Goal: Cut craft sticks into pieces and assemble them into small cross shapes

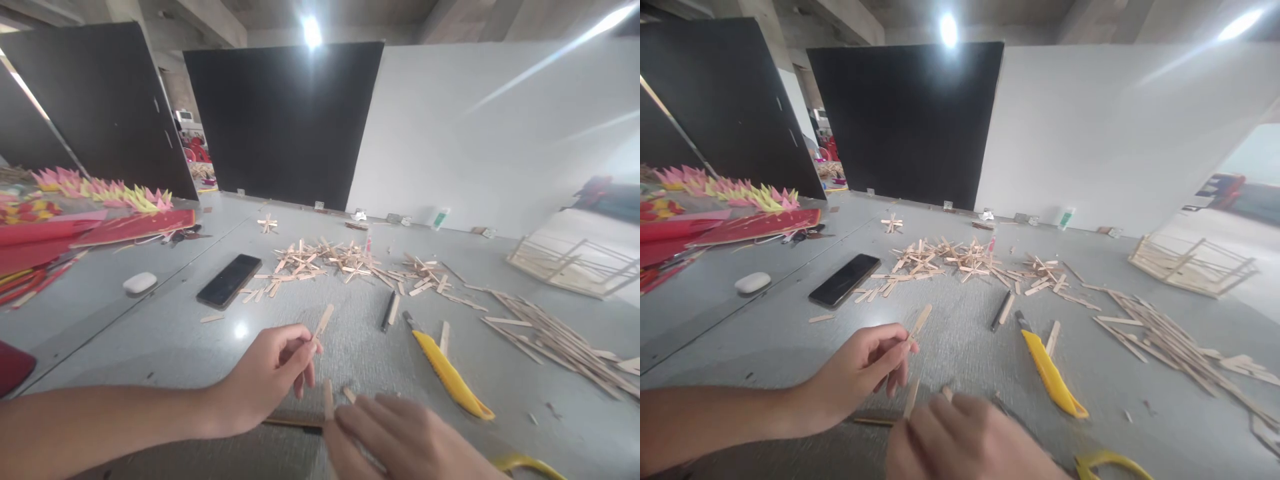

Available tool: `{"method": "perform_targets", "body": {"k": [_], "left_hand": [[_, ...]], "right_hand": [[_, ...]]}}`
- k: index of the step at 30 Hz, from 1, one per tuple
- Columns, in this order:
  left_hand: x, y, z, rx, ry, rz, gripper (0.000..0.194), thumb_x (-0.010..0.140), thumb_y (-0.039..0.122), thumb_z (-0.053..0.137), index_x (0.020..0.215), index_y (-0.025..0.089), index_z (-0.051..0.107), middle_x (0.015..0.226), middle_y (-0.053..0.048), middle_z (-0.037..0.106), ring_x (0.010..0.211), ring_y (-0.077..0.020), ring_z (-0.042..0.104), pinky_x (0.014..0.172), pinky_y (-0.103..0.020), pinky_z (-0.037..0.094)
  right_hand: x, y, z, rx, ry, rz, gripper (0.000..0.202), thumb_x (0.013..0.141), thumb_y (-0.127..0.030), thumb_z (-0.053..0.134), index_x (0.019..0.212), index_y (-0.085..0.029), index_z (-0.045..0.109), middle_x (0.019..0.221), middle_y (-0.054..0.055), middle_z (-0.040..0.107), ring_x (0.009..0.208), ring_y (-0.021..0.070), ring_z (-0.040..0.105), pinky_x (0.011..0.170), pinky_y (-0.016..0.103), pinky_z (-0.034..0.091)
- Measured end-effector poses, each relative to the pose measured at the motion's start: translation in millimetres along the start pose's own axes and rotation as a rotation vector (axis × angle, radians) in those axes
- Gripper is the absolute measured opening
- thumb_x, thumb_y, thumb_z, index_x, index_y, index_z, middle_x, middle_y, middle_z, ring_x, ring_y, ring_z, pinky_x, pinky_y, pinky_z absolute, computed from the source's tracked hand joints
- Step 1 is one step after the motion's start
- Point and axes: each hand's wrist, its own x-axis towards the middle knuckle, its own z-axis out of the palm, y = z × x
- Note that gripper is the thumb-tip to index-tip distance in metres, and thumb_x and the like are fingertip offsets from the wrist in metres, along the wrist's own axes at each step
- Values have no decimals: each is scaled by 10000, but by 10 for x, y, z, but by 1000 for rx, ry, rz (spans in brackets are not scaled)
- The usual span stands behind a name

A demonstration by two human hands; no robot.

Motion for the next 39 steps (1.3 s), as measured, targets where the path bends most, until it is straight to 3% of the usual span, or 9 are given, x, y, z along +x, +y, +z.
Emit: {"method": "perform_targets", "body": {"k": [3, 6, 8, 12, 18, 24, 30, 34, 39], "left_hand": [[-37, 5, -10, 18, -35, 19, 375, 1068, 499, 463, 944, 178, 612, 729, 9, 648, 619, -134, 588, 613, -270, 440], [-76, 29, -17, 65, -77, 36, 381, 1075, 500, 447, 946, 184, 618, 752, 2, 653, 660, -142, 616, 627, -265, 450], [-98, 31, -5, 78, -105, 34, 393, 1075, 503, 441, 922, 186, 616, 738, 1, 644, 655, -142, 611, 616, -257, 453], [-147, -28, 66, 105, -150, 24, 391, 1072, 513, 432, 987, 186, 630, 699, 2, 632, 609, -141, 575, 576, -249, 440], [-170, -137, 117, 328, -143, 150, 349, 1072, 357, 426, 1373, 206, 517, 687, 33, 616, 573, -140, 534, 598, -259, 425], [-51, -158, 111, 591, -137, 305, 388, 998, 78, 341, 1063, 183, 708, 933, -45, 685, 685, -141, 603, 690, -282, 458], [94, -85, 184, 709, -219, 271, 377, 954, 38, 467, 1122, 198, 764, 914, -46, 699, 793, -194, 669, 730, -307, 468], [236, -10, 247, 749, -311, 284, 253, 964, 88, 554, 994, 199, 780, 918, -45, 680, 835, -217, 661, 741, -314, 441], [391, 28, 350, 717, -391, 270, 188, 951, 125, 617, 819, 184, 738, 883, -24, 650, 785, -184, 630, 711, -285, 412]], "right_hand": [[-68, 66, -114, 243, 135, 178, 376, 1119, -168, 241, 1041, -162, 609, 704, 23, 670, 551, 137, 600, 490, 271, 457], [-197, 45, -93, 373, 160, 319, 223, 1064, -90, 393, 1128, -182, 586, 837, 58, 726, 682, 148, 689, 589, 252, 535], [-274, -5, -64, 373, 204, 373, 235, 999, -43, 473, 1142, -191, 587, 890, 71, 747, 724, 161, 716, 613, 253, 561], [-397, -150, -26, 309, 259, 493, 271, 917, -49, 574, 1132, -213, 585, 848, 36, 742, 635, 140, 689, 570, 221, 558], [-682, -381, 31, 352, 148, 875, 150, 989, -170, 499, 1030, -263, 608, 722, -52, 708, 461, 103, 553, 500, 191, 513], [-894, -420, 103, 363, 120, 1103, 155, 976, -263, 508, 961, -248, 661, 683, -27, 729, 493, 135, 607, 478, 209, 482], [-880, -377, 81, 485, 134, 1204, 169, 960, -299, 509, 943, -241, 666, 752, -4, 746, 607, 151, 683, 569, 216, 535], [-924, -362, 65, 556, 108, 1218, 171, 977, -292, 499, 980, -235, 660, 849, 19, 781, 702, 164, 743, 631, 218, 573], [-942, -373, 60, 478, 162, 1167, 187, 999, -284, 479, 957, -236, 655, 769, 2, 760, 600, 149, 702, 549, 205, 532]]}}
